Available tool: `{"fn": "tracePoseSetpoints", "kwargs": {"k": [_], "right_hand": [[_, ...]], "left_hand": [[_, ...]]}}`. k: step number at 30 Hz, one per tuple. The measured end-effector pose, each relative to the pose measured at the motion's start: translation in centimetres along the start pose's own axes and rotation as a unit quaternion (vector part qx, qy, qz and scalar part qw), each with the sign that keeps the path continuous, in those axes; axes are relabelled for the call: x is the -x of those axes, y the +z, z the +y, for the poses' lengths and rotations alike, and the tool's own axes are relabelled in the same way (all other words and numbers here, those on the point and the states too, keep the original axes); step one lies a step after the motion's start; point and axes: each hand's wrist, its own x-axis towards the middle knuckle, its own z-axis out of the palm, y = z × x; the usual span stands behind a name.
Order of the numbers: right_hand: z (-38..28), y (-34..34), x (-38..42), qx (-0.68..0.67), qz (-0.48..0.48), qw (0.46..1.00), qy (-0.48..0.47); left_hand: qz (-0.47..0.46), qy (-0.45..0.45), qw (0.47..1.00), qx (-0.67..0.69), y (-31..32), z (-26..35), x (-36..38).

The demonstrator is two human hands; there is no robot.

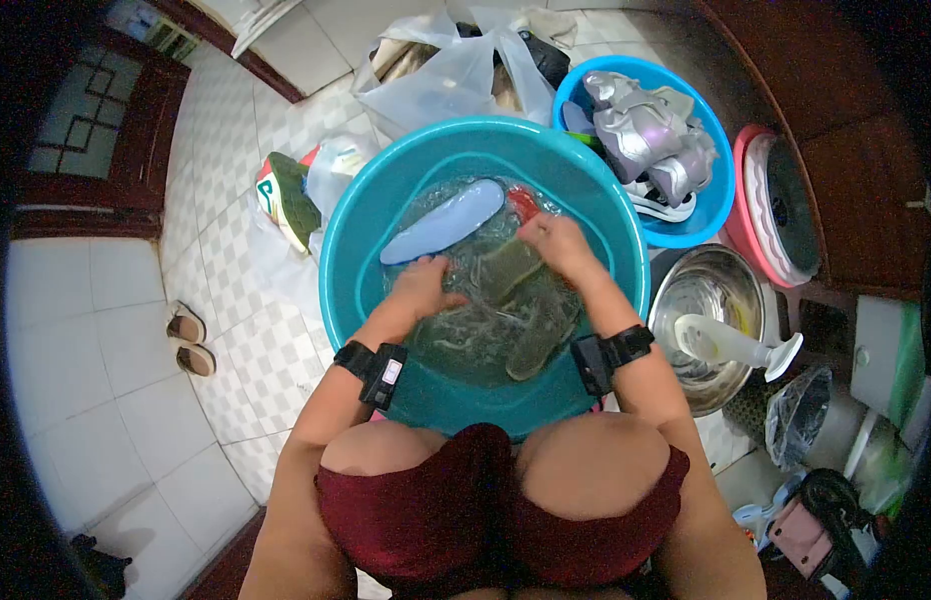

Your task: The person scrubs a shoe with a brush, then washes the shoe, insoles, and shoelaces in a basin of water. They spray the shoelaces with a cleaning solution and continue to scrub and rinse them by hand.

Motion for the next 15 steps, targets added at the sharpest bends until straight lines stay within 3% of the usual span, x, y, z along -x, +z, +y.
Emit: {"fn": "tracePoseSetpoints", "kwargs": {"k": [3,6,8,11,14,15], "right_hand": [[-1.3,-3.1,0.0,-0.226,0.017,0.974,0.031],[-2.7,-4.8,0.6,-0.388,0.005,0.919,0.064],[-3.0,-5.3,1.1,-0.456,-0.025,0.886,0.073],[-3.4,-5.0,2.0,-0.579,-0.025,0.811,0.077],[-3.6,-5.5,3.2,-0.63,-0.054,0.772,0.06],[-3.7,-5.8,3.5,-0.633,-0.056,0.77,0.057]], "left_hand": [[-0.094,-0.029,0.984,0.148,-3.3,2.3,-1.6],[-0.237,-0.039,0.915,0.324,-4.4,3.6,-2.4],[-0.286,-0.02,0.821,0.493,-3.6,4.4,-2.3],[-0.254,-0.051,0.67,0.696,-1.1,6.0,-2.6],[-0.3,-0.102,0.463,0.828,-0.7,7.3,-2.8],[-0.255,-0.095,0.461,0.844,-0.6,7.3,-2.8]]}}
